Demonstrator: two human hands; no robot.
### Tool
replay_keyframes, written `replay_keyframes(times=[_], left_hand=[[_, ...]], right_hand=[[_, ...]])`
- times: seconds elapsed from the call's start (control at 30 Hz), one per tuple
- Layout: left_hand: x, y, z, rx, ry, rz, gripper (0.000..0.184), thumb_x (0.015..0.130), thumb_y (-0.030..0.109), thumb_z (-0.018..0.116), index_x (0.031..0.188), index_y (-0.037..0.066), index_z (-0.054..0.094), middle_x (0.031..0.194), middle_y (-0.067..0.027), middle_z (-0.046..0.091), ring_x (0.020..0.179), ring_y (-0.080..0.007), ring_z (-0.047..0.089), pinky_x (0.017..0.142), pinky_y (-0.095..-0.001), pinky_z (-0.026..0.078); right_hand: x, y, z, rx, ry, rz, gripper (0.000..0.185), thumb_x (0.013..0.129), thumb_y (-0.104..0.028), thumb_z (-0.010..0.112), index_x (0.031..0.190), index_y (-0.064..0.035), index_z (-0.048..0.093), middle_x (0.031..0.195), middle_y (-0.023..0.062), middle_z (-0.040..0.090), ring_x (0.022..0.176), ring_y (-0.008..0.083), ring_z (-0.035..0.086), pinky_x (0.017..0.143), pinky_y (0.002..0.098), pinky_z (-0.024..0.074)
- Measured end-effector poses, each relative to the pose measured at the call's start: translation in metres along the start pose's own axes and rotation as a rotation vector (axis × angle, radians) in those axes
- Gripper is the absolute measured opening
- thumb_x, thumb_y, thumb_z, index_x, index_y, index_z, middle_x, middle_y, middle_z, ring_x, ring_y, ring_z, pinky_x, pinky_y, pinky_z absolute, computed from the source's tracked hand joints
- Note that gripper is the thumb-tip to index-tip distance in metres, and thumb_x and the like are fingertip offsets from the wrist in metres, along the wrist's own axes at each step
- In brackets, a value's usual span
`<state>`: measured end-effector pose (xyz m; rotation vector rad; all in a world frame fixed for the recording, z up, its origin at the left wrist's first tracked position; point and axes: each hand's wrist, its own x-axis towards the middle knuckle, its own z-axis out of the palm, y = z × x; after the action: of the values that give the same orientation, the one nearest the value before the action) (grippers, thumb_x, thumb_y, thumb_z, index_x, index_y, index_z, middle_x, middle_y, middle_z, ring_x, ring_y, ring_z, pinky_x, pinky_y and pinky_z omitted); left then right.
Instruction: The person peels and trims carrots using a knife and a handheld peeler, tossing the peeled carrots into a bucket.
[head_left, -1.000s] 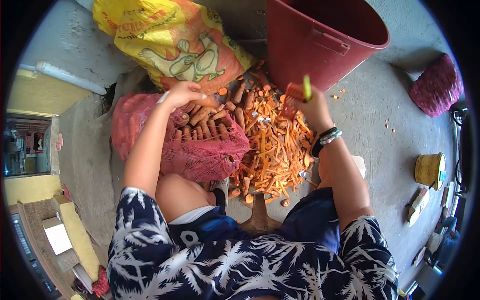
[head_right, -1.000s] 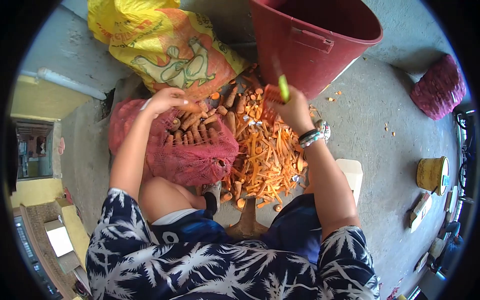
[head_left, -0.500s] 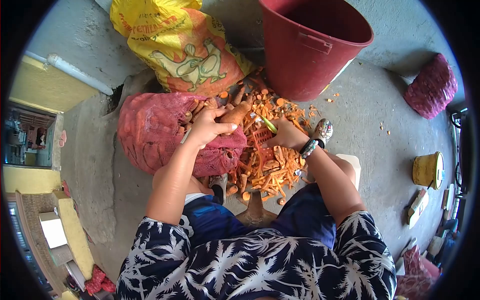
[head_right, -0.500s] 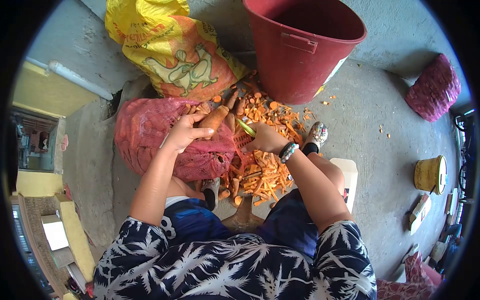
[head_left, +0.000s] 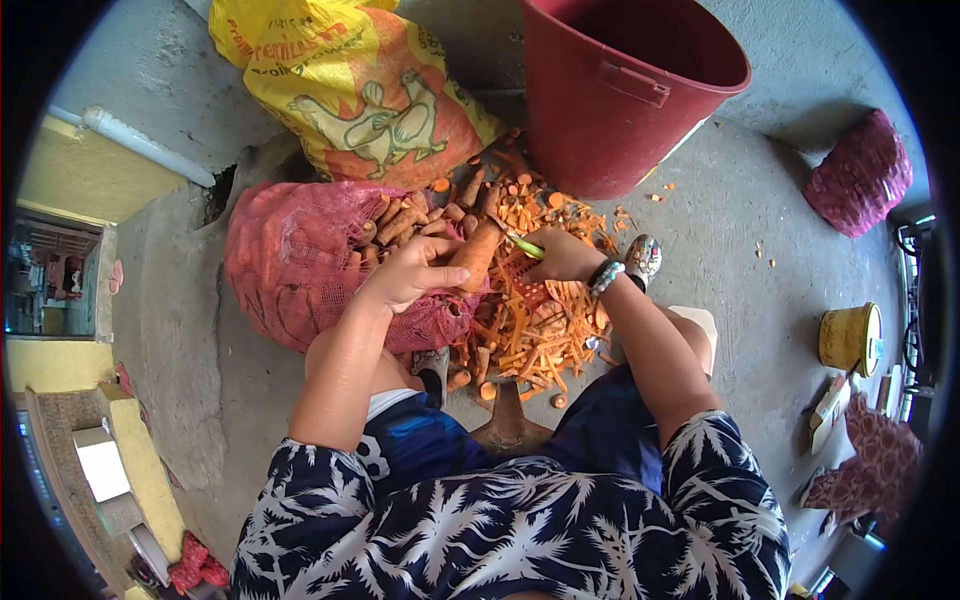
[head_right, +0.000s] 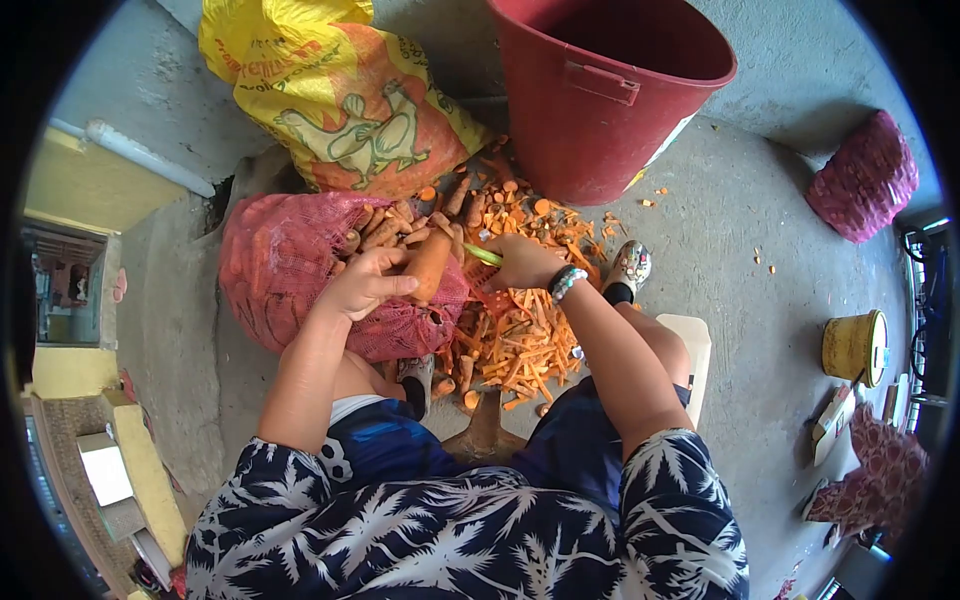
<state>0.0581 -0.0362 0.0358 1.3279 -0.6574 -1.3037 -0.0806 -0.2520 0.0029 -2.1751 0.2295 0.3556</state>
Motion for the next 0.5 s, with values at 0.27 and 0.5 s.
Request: replay_keyframes(times=[0.27, 0.5], left_hand=[[0.008, 0.0, 0.014, 0.385, 0.185, 0.302, 0.04, 0.079, 0.008, 0.065, 0.114, -0.005, 0.051, 0.107, -0.0126, 0.056, 0.099, -0.0163, 0.055, 0.088, -0.0296, 0.044], [0.023, 0.008, 0.002, -0.306, 0.127, 0.362, 0.048, 0.07, 0.002, 0.067, 0.114, -0.001, 0.047, 0.109, -0.0115, 0.055, 0.101, -0.022, 0.055, 0.091, -0.0345, 0.043]], right_hand=[[0.034, 0.056, 0.022, -0.346, -0.164, 0.289, 0.037, 0.057, -0.017, 0.072, 0.09, -0.0027, 0.063, 0.088, 0.0158, 0.063, 0.085, 0.0283, 0.061, 0.073, 0.0377, 0.0482], [0.01, 0.029, 0.008, 0.231, 0.133, 0.271, 0.034, 0.065, -0.012, 0.074, 0.095, -0.0005, 0.062, 0.081, 0.012, 0.066, 0.071, 0.02, 0.064, 0.068, 0.0326, 0.0497]])
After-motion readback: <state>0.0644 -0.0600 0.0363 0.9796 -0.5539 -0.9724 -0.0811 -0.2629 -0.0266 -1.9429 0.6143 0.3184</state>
